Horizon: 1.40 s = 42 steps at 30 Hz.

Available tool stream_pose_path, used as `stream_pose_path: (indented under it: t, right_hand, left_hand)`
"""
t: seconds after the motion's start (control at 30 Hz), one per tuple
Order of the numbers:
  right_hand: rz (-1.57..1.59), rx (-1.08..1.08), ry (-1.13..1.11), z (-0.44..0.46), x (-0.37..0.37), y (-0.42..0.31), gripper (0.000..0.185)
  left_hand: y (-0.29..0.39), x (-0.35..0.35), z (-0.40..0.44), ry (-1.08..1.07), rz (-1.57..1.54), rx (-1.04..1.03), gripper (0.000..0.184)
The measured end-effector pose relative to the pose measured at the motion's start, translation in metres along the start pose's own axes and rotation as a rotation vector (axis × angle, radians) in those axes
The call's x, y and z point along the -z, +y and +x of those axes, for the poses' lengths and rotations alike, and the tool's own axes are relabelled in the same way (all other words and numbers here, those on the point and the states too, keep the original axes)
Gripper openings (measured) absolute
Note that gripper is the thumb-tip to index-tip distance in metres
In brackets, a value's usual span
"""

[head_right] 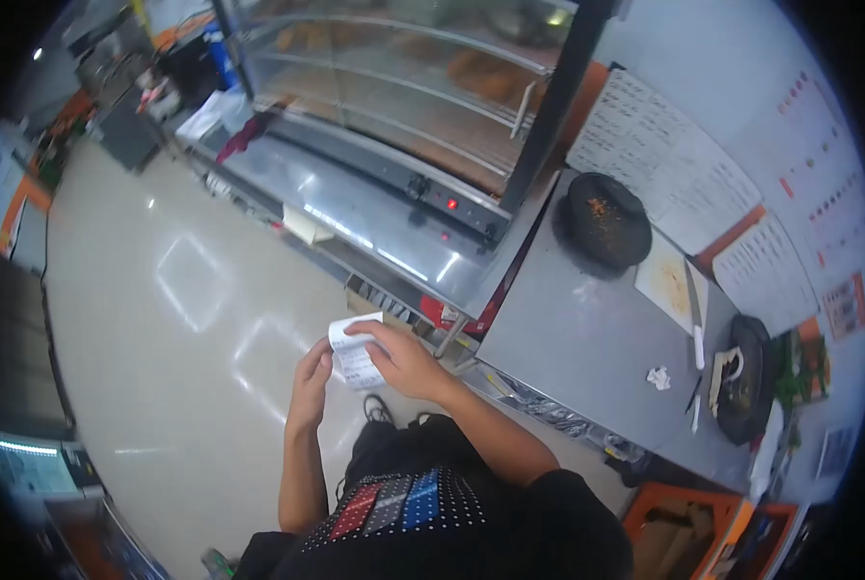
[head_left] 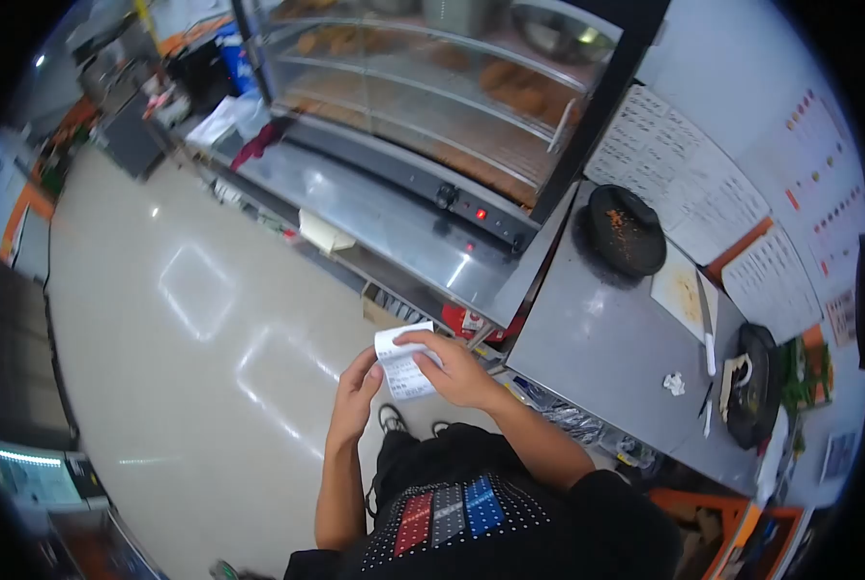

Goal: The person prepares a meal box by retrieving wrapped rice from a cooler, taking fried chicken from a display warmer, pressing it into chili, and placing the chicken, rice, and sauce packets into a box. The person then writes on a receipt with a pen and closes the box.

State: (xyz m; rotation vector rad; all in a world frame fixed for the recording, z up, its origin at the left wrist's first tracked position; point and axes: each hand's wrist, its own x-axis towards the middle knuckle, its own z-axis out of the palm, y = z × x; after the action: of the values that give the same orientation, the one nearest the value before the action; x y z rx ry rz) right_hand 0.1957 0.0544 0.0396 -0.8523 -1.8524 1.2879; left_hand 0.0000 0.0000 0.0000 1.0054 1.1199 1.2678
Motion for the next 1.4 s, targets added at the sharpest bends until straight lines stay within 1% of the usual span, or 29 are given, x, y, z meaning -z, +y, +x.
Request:
stream_pose_path:
  t: [0.07, 0.1, 0.17, 0.2, 0.3, 0.33, 0.37, 0.43, 0.47, 0.53, 0.57, 0.6, 0.63, 0.67, 0.7, 0.73, 0.77, 0.8, 0.83, 0.87, 0.9, 0.97, 1.07, 1.17, 1.27, 1.37, 1.4]
  right_hand:
    - [-0.016, -0.070, 0.028, -0.008, 0.008, 0.003, 0.036]
    - [-0.015, -0.011, 0.124, 0.017, -0.004, -0.015, 0.036]
    - [-0.056, 0.028, 0.265, 0.010, 0.001, -0.016, 0.036]
    - [-0.038, -0.012, 0.338, 0.013, 0.003, -0.016, 0.031]
    - [-0.077, -0.196, 0.416, -0.002, 0.002, -0.033, 0.029]
    - [-0.091, -0.111, 0.506, -0.007, -0.003, -0.021, 0.028]
    - [-0.114, -0.080, 0.572, -0.010, -0.007, -0.014, 0.029]
    - [-0.149, 0.000, 0.663, -0.007, -0.009, -0.009, 0.030]
    - [-0.166, 0.023, 0.685, -0.007, -0.003, -0.012, 0.028]
    - [-0.192, 0.008, 0.740, 0.001, 0.014, -0.033, 0.024]
    - [-0.205, 0.024, 0.732, 0.009, 0.023, -0.039, 0.023]
    - [-0.236, 0.203, 0.840, 0.022, 0.031, -0.038, 0.021]
    - [-0.283, 0.270, 0.865, 0.037, 0.047, -0.045, 0.021]
    - [-0.326, 0.333, 0.893, 0.050, 0.064, -0.058, 0.022]
    - [-0.373, 0.394, 0.931, 0.061, 0.081, -0.072, 0.022]
    - [-0.434, 0.478, 0.954, 0.076, 0.101, -0.087, 0.022]
    - [-0.493, 0.550, 0.992, 0.090, 0.118, -0.104, 0.022]
    - [-0.458, 0.504, 0.993, 0.100, 0.131, -0.123, 0.025]
    - [-0.497, 0.547, 1.013, 0.113, 0.145, -0.136, 0.024]
    - [-0.453, 0.601, 1.040, 0.127, 0.157, -0.146, 0.023]
    - [-0.416, 0.646, 1.067, 0.138, 0.170, -0.153, 0.023]
    - [-0.387, 0.716, 1.110, 0.159, 0.190, -0.160, 0.023]
    - [-0.391, 0.708, 1.163, 0.172, 0.208, -0.166, 0.023]
    - [-0.405, 0.713, 1.196, 0.184, 0.218, -0.161, 0.023]
    - [-0.432, 0.695, 1.219, 0.189, 0.228, -0.154, 0.022]
    - [-0.384, 0.693, 1.230, 0.196, 0.238, -0.141, 0.021]
    - [-0.357, 0.701, 1.232, 0.198, 0.240, -0.138, 0.020]
  left_hand:
    - [0.008, -0.011, 0.037, -0.120, -0.062, 0.048, 0.035]
    - [0.041, 0.005, 0.064, -0.156, -0.033, 0.025, 0.031]
    - [0.041, -0.019, 0.084, -0.201, -0.056, 0.034, 0.025]
    - [0.043, -0.029, 0.102, -0.173, -0.084, -0.079, 0.020]
    - [0.046, -0.048, 0.126, -0.077, -0.233, -0.135, 0.019]
    - [0.049, -0.056, 0.133, -0.056, -0.225, -0.167, 0.020]
    - [0.055, -0.066, 0.140, -0.019, -0.223, -0.209, 0.021]
    - [0.078, -0.079, 0.150, -0.081, -0.126, -0.235, 0.023]
    - [0.089, -0.088, 0.154, -0.099, -0.084, -0.267, 0.024]
    - [0.116, -0.110, 0.165, -0.156, 0.018, -0.385, 0.025]
    - [0.130, -0.119, 0.174, -0.147, 0.068, -0.466, 0.025]
    - [0.147, -0.126, 0.187, -0.173, 0.119, -0.608, 0.025]
    - [0.168, -0.138, 0.198, -0.179, 0.143, -0.726, 0.023]
    - [0.195, -0.149, 0.210, -0.172, 0.182, -0.811, 0.020]
    - [0.225, -0.158, 0.216, -0.141, 0.292, -0.883, 0.020]
    - [0.255, -0.170, 0.224, -0.134, 0.299, -0.996, 0.021]
    - [0.284, -0.180, 0.232, -0.105, 0.389, -1.091, 0.022]
    - [0.309, -0.192, 0.243, -0.065, 0.435, -1.154, 0.024]
    - [0.329, -0.203, 0.256, -0.077, 0.427, -1.208, 0.025]
    - [0.348, -0.213, 0.266, -0.095, 0.415, -1.261, 0.025]
    - [0.360, -0.224, 0.272, -0.063, 0.498, -1.288, 0.027]
    - [0.382, -0.238, 0.281, -0.107, 0.604, -1.299, 0.028]
    - [0.397, -0.257, 0.315, -0.099, 0.689, -1.468, 0.027]
    - [0.406, -0.266, 0.324, -0.131, 0.754, -1.487, 0.024]
    - [0.413, -0.273, 0.336, -0.200, 0.852, -1.420, 0.026]
    - [0.413, -0.280, 0.341, -0.180, 0.903, -1.454, 0.022]
    - [0.412, -0.283, 0.343, -0.154, 0.867, -1.524, 0.021]
